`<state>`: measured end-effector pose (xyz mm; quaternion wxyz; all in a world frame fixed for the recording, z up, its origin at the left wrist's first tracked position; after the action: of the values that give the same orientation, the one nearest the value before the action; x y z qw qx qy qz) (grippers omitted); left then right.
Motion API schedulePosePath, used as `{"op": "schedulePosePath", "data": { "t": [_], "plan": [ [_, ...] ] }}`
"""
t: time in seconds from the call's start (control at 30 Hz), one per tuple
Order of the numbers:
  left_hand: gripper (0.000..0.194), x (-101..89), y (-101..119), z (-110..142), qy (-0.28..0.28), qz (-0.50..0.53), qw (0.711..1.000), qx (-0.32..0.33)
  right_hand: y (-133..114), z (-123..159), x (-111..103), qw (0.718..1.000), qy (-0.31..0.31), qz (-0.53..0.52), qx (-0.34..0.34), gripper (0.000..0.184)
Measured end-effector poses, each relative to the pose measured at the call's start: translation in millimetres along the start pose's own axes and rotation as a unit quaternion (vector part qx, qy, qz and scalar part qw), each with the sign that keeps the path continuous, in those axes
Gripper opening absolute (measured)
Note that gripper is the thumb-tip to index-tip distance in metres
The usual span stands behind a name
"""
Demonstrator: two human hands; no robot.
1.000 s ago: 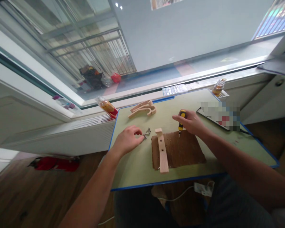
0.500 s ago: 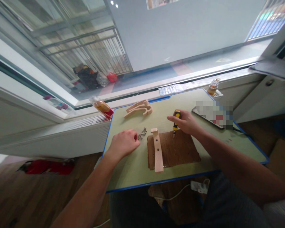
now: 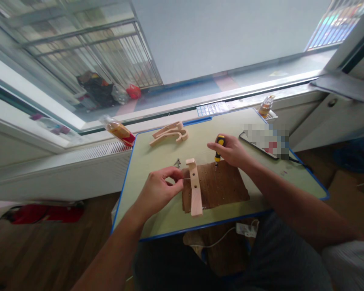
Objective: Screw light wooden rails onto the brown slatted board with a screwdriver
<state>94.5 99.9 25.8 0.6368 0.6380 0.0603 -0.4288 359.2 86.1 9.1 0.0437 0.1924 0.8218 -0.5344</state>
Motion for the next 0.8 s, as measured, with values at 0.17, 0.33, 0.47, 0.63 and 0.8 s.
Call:
{"op": "schedulePosePath", "data": {
  "t": [0.17,0.33,0.47,0.63,0.8],
  "plan": [
    [0.007,7.6,14.4,3.6,0.003,0.004,0.999,0.038,5.3,-0.2,0.9,1.000,0.003,-0.003,0.001,0.042],
    [0.008,15.4,25.3,7.7,-0.008,-0.027,0.996,0.086,4.0,0.2,0.1,1.000,0.002,-0.005,-0.003,0.040],
    [0.012,22.3,30.1,10.3,-0.023,-0.036,0.991,0.124,2.4,-0.2,-0.4,1.000,0.001,-0.005,-0.003,0.041],
    [0.013,27.6,27.9,10.2,-0.048,-0.004,0.991,0.125,2.4,-0.3,1.4,1.000,0.003,-0.008,-0.005,0.040],
    [0.008,29.1,15.7,9.0,-0.033,0.048,0.995,0.081,0.0,1.5,3.9,1.000,0.001,0.000,-0.007,0.041]
  ]
}}
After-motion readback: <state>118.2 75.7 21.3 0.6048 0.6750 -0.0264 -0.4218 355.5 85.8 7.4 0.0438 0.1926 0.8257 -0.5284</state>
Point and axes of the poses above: each hand's wrist, its own z-axis away from the middle knuckle, its own x-axis out of the palm, y = z × x, the point moved 6 cm from there along -z, towards the middle knuckle, and after that the axes turned 13 degrees about -x, right-handed, at the moved point
